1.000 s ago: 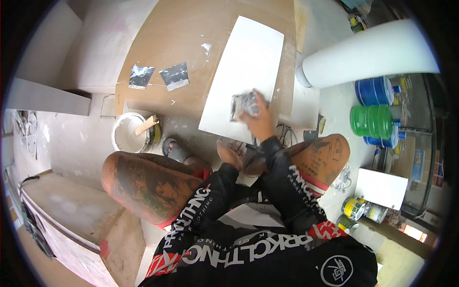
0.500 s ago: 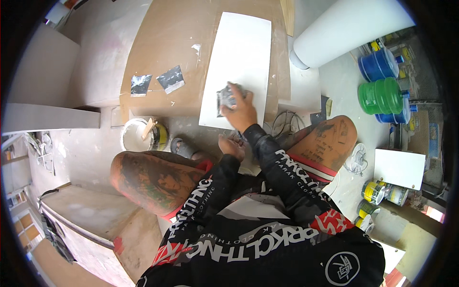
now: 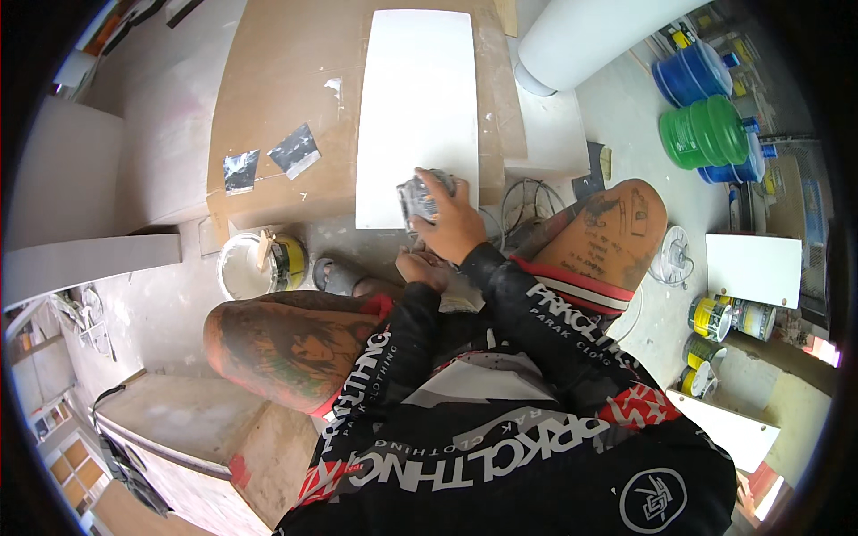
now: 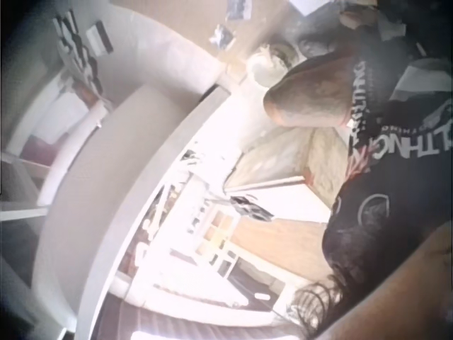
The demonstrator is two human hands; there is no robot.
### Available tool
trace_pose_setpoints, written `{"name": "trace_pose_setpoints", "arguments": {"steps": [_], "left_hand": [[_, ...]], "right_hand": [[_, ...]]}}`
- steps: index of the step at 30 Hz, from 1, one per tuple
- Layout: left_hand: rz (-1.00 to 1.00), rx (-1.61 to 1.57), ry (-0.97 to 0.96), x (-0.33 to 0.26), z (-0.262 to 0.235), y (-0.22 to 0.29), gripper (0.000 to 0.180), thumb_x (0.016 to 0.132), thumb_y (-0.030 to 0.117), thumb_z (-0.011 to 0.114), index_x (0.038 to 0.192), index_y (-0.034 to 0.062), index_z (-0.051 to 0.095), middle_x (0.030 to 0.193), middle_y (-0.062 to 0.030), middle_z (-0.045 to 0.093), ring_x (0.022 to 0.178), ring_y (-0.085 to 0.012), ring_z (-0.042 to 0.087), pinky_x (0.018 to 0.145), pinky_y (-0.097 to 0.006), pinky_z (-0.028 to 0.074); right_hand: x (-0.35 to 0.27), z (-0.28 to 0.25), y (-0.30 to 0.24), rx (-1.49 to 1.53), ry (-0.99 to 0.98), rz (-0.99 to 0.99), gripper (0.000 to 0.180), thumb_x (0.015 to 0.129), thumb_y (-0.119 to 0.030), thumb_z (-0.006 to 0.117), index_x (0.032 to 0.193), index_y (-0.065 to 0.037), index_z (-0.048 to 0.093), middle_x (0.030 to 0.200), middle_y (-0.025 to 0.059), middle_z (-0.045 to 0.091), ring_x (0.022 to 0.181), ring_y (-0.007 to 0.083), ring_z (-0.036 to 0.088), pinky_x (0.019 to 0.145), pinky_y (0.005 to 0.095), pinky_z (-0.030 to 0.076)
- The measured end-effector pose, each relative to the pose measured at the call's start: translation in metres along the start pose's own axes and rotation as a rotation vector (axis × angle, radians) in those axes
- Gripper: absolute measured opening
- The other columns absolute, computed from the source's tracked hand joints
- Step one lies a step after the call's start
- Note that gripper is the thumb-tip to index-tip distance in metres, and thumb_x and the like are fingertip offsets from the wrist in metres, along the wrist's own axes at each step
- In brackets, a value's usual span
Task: The recorder uses an orbital sander to smooth the surface and edges of a white furniture board.
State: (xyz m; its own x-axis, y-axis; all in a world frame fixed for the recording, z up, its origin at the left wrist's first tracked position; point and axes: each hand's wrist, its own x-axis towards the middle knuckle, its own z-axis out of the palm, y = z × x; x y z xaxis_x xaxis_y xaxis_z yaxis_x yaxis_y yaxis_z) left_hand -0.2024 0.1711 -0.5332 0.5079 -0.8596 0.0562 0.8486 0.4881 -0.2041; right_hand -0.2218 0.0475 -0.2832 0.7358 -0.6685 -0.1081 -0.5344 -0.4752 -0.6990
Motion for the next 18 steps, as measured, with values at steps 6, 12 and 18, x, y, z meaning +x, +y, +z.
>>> {"name": "trace_pose_setpoints", "arguments": {"steps": [6,12,18], "left_hand": [[0.032,0.313,1.125,0.052,0.1,-0.068,0.072,0.104,0.058,0.021,0.14,0.0047,0.052,0.129,-0.0157,0.062,0.107,-0.0282,0.059,0.095,-0.043,0.045],[0.006,0.442,1.086,0.051,0.106,-0.06,0.074,0.102,0.061,0.022,0.143,0.0064,0.05,0.134,-0.0136,0.061,0.113,-0.0271,0.057,0.101,-0.042,0.039],[0.009,0.438,1.115,0.051,0.103,-0.058,0.072,0.102,0.06,0.022,0.141,0.0068,0.051,0.134,-0.0123,0.063,0.11,-0.0263,0.057,0.099,-0.04,0.037]], "right_hand": [[-0.027,-0.037,0.077,-0.01,0.107,0.234,0.084,0.08,-0.025,0.08,0.153,-0.03,0.038,0.127,0.0242,0.046,0.09,0.0394,0.068,0.085,0.0466,0.055],[-0.023,-0.042,0.085,-0.055,0.258,0.221,0.082,0.08,-0.025,0.08,0.151,-0.027,0.04,0.126,0.0241,0.047,0.096,0.0387,0.064,0.088,0.0467,0.054],[-0.029,-0.036,0.072,-0.135,0.173,0.157,0.084,0.08,-0.026,0.079,0.153,-0.029,0.037,0.129,0.0278,0.045,0.105,0.0486,0.061,0.089,0.0512,0.054]]}}
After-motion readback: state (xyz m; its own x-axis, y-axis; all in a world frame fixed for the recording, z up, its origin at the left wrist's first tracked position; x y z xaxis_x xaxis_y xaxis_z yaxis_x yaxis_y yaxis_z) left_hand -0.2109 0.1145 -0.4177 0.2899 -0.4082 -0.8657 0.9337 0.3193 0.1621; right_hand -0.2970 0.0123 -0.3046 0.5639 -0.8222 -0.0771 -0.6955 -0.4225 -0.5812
